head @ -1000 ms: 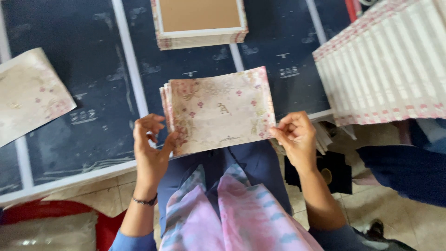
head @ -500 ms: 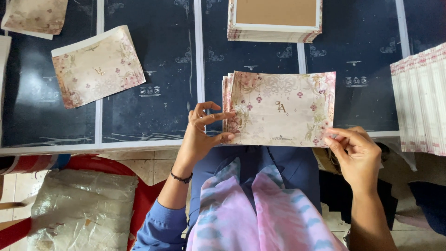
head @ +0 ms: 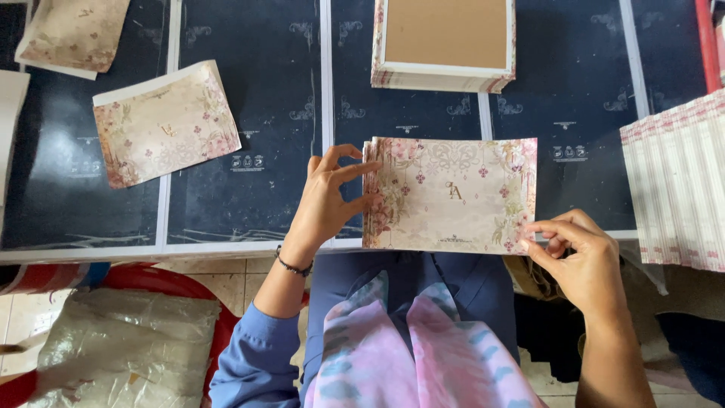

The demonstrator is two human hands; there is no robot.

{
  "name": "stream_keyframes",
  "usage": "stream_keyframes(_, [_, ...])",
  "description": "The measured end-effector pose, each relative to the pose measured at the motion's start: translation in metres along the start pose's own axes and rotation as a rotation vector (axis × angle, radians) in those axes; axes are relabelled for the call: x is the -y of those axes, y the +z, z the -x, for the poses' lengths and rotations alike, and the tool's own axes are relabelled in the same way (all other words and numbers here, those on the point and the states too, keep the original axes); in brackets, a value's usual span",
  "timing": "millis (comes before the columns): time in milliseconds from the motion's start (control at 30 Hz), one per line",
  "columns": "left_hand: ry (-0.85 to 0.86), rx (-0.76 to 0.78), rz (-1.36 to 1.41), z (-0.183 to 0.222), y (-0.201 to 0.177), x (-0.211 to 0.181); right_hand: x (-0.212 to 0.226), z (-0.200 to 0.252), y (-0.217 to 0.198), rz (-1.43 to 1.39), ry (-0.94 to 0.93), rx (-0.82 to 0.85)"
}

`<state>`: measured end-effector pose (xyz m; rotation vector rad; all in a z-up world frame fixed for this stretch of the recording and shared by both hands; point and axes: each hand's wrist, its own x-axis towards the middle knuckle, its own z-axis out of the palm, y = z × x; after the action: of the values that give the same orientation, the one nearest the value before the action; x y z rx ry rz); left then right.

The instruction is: Organizing and stacking printed cards on a work table in a print shop.

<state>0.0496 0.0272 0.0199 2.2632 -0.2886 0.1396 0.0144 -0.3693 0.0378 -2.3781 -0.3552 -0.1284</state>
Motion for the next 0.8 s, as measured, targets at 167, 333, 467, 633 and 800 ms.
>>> stream_keyframes(167, [0.143,0.007,-0.213,-0.001,-0.005,-0.006,-0.012,-0.017,-0.013,0.024,0.006,0.119])
stream_keyframes(333, [0.112,0.088,-0.427,-0.004,-0.007,-0.011,0.007,-0.050,-0.005,0.258,-0.367,0.073])
stream_keyframes(467, [0.115,0.093,-0.443,-0.006,-0.011,-0.016,0.001,-0.067,0.030,0.277,-0.346,0.161])
stream_keyframes(633, [-0.040,0.188,-0.351,-0.009,-0.017,-0.020,0.000,-0.069,0.037,0.301,-0.113,0.326])
stream_keyframes(800, [-0.081,0.179,-0.261,-0.007,-0.012,-0.012,-0.024,-0.088,0.038,0.502,-0.139,0.140])
